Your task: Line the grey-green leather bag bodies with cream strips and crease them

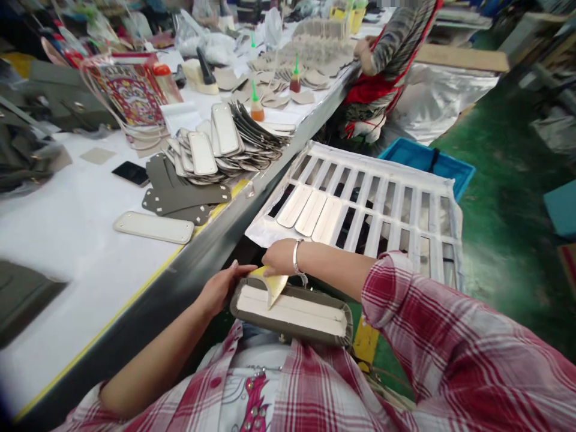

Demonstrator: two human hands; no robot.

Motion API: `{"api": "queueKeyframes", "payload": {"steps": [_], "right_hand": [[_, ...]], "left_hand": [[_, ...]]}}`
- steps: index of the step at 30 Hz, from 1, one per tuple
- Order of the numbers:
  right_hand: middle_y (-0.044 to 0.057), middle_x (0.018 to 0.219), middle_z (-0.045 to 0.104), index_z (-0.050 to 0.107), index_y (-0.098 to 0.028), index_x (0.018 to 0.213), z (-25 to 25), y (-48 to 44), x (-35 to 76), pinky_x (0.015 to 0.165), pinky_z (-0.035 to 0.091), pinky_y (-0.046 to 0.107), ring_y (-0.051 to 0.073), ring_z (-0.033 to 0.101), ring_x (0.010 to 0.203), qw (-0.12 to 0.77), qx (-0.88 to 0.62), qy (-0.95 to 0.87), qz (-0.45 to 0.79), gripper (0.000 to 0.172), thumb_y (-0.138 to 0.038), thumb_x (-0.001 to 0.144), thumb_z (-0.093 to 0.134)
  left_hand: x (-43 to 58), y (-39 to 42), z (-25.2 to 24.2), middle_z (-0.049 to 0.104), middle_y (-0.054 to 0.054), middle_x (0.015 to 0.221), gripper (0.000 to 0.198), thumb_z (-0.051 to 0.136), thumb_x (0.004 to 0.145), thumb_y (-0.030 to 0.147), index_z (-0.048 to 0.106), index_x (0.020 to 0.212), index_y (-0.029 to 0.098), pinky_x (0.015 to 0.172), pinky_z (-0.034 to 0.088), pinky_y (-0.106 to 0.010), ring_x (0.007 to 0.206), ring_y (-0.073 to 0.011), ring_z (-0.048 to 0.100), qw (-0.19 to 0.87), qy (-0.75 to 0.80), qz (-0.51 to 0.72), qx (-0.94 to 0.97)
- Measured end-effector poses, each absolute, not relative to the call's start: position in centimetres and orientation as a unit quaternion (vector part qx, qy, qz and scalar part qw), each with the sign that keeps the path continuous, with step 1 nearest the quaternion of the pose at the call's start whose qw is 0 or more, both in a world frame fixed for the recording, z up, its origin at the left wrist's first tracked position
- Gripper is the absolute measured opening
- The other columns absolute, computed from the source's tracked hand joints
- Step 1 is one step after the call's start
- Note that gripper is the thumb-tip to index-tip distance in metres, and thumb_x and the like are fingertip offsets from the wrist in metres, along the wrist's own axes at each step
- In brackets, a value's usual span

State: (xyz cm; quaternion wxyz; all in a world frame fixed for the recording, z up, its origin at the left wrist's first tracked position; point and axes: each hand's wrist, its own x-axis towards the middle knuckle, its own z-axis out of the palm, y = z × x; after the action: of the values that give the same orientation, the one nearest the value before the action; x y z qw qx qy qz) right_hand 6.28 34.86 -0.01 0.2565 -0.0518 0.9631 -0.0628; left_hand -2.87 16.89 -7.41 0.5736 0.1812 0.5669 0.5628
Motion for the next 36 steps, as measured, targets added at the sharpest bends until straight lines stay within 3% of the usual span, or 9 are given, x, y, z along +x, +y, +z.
{"api": "queueKeyframes", "payload": {"steps": [3, 8, 12, 15, 18, 24, 29, 36], "right_hand": [[0.008, 0.08, 0.065, 0.064, -0.016, 0.085, -0.7, 34.9, 5.4, 0.062, 0.031, 0.028, 0.018, 0.058, 0.069, 0.173, -0.076, 0.981, -0.053, 0.032, -0.035, 0.092, 0.038], [0.007, 0.071, 0.062, 0.063, -0.016, 0.079, -2.5, 34.9, 4.5, 0.067, 0.027, 0.031, 0.016, 0.054, 0.065, 0.06, -0.184, 0.979, -0.059, 0.046, -0.049, 0.092, 0.033], [0.007, 0.073, 0.061, 0.063, -0.015, 0.081, -3.1, 34.9, 3.7, 0.065, 0.028, 0.03, 0.017, 0.054, 0.067, 0.075, -0.231, 0.969, -0.053, 0.046, -0.052, 0.09, 0.036], [0.008, 0.077, 0.061, 0.063, -0.016, 0.082, -2.9, 34.9, 3.8, 0.059, 0.028, 0.028, 0.018, 0.055, 0.07, 0.111, -0.224, 0.966, -0.067, 0.045, -0.049, 0.091, 0.034], [0.008, 0.078, 0.062, 0.064, -0.016, 0.084, -2.8, 34.9, 4.4, 0.055, 0.028, 0.026, 0.018, 0.056, 0.071, 0.162, -0.184, 0.966, -0.081, 0.045, -0.047, 0.092, 0.032], [0.008, 0.08, 0.063, 0.064, -0.017, 0.085, -2.9, 35.1, 5.6, 0.053, 0.029, 0.027, 0.02, 0.057, 0.073, 0.18, -0.133, 0.97, -0.098, 0.042, -0.047, 0.091, 0.035], [0.007, 0.078, 0.063, 0.063, -0.017, 0.079, -2.1, 35.8, 6.3, 0.054, 0.029, 0.026, 0.019, 0.057, 0.071, 0.161, -0.099, 0.978, -0.089, 0.048, -0.046, 0.093, 0.027], [0.007, 0.077, 0.064, 0.065, -0.017, 0.079, -2.0, 34.9, 5.4, 0.061, 0.034, 0.028, 0.02, 0.059, 0.074, 0.148, -0.132, 0.979, -0.052, 0.053, -0.046, 0.093, 0.022]], "left_hand": [[-3.4, 16.8, -7.6, 0.066, -0.013, 0.099, 0.06, 0.04, 0.08, 0.058, 0.058, 0.113, 0.01, 0.085, 0.042, -0.04, 0.092, -0.0276, 0.059, 0.609, 0.502, 0.606, 0.1], [-3.9, 17.3, -6.9, 0.064, -0.011, 0.105, 0.056, 0.037, 0.083, 0.056, 0.061, 0.109, 0.012, 0.09, 0.04, -0.04, 0.1, -0.0284, 0.056, 0.618, 0.488, 0.606, 0.111], [-3.7, 16.5, -7.2, 0.06, -0.008, 0.114, 0.05, 0.035, 0.086, 0.05, 0.059, 0.113, 0.017, 0.097, 0.034, -0.041, 0.11, -0.0283, 0.051, 0.603, 0.493, 0.607, 0.157], [-3.6, 15.0, -7.6, 0.056, -0.007, 0.121, 0.041, 0.049, 0.081, 0.04, 0.059, 0.114, 0.018, 0.101, 0.03, -0.039, 0.115, -0.0283, 0.046, 0.582, 0.526, 0.589, 0.195], [-3.4, 13.9, -7.5, 0.05, -0.007, 0.127, 0.048, 0.059, 0.075, 0.031, 0.053, 0.121, 0.019, 0.101, 0.029, -0.039, 0.118, -0.0288, 0.043, 0.577, 0.552, 0.556, 0.23], [-2.6, 14.6, -6.0, 0.051, -0.004, 0.126, 0.044, 0.052, 0.078, 0.024, 0.052, 0.122, 0.021, 0.099, 0.031, -0.033, 0.113, -0.0249, 0.047, 0.503, 0.644, 0.479, 0.319], [-1.5, 14.9, -6.3, 0.054, -0.002, 0.123, 0.045, 0.047, 0.078, 0.021, 0.051, 0.123, 0.021, 0.093, 0.037, -0.031, 0.11, -0.0227, 0.048, 0.465, 0.668, 0.499, 0.297], [-2.2, 13.9, -7.7, 0.053, -0.008, 0.124, 0.049, 0.053, 0.077, 0.028, 0.049, 0.124, 0.016, 0.096, 0.034, -0.038, 0.111, -0.0251, 0.049, 0.583, 0.547, 0.57, 0.19]]}}
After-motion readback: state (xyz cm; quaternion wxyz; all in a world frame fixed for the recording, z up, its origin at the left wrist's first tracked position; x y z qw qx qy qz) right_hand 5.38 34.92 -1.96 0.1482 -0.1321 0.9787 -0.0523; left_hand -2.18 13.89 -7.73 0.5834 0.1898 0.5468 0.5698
